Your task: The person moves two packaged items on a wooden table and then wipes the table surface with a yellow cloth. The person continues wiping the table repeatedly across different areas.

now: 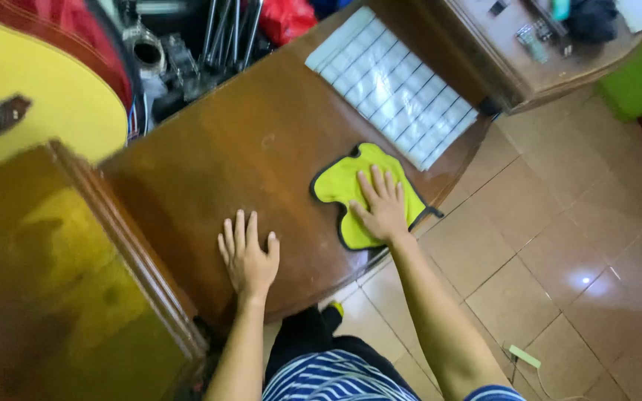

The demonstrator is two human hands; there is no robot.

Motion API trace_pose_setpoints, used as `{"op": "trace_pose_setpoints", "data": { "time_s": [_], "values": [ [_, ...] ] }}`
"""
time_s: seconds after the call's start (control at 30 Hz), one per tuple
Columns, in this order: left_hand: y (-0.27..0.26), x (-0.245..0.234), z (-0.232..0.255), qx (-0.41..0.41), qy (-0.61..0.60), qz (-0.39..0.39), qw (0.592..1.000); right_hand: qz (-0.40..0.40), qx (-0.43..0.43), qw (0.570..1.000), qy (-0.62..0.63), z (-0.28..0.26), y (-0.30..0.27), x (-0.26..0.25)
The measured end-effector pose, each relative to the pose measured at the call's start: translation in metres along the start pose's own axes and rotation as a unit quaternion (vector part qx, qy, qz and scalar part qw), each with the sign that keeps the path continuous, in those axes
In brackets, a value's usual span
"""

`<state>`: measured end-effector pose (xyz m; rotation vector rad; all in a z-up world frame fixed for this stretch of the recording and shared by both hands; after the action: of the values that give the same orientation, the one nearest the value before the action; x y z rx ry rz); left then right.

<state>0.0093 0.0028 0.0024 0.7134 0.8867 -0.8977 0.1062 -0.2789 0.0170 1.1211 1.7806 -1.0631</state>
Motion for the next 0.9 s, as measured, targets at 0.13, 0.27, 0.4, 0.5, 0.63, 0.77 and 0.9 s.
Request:
{"op": "trace_pose_setpoints", "data": {
  "time_s": [0.13, 0.27, 0.4, 0.5, 0.63, 0.77, 0.9],
  "values": [
    [0.004, 0.014, -0.005, 0.002, -0.002, 0.02, 1.0, 0.029, 0.015, 0.986, 0.163, 0.022, 0.002, -0.018],
    [0.01, 0.03, -0.01, -0.05, -0.003, 0.064, 0.997, 0.181, 0.103, 0.952, 0.224, 0.044, 0.003, -0.034],
    [0.011, 0.04, 0.004, -0.076, -0.007, 0.043, 0.996, 0.261, 0.171, 0.922, 0.231, 0.061, 0.004, -0.055],
    [0.007, 0.035, 0.014, -0.041, 0.02, 0.008, 0.999, 0.254, 0.266, 0.895, 0.252, 0.09, 0.024, -0.055],
    [0.006, 0.038, 0.008, -0.031, 0.029, -0.009, 0.999, 0.265, 0.325, 0.876, 0.237, 0.114, 0.047, -0.058],
    [0.009, 0.034, 0.012, -0.042, -0.001, -0.017, 0.999, 0.262, 0.359, 0.856, 0.265, 0.11, 0.048, -0.069],
    [0.015, 0.034, 0.009, -0.097, -0.047, -0.036, 0.994, 0.316, 0.34, 0.816, 0.345, 0.126, 0.051, -0.064]
  ]
}}
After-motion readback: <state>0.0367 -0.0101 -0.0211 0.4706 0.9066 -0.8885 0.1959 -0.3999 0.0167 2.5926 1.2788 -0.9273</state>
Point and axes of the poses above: each hand's wrist, its own y-axis towards the middle knuckle, its own x-axis out of the palm, z = x × y, the point moved 1 cm from there along y, towards the middle knuckle, and after that the axes turned 11 degrees about -x, right-handed, at the moved point
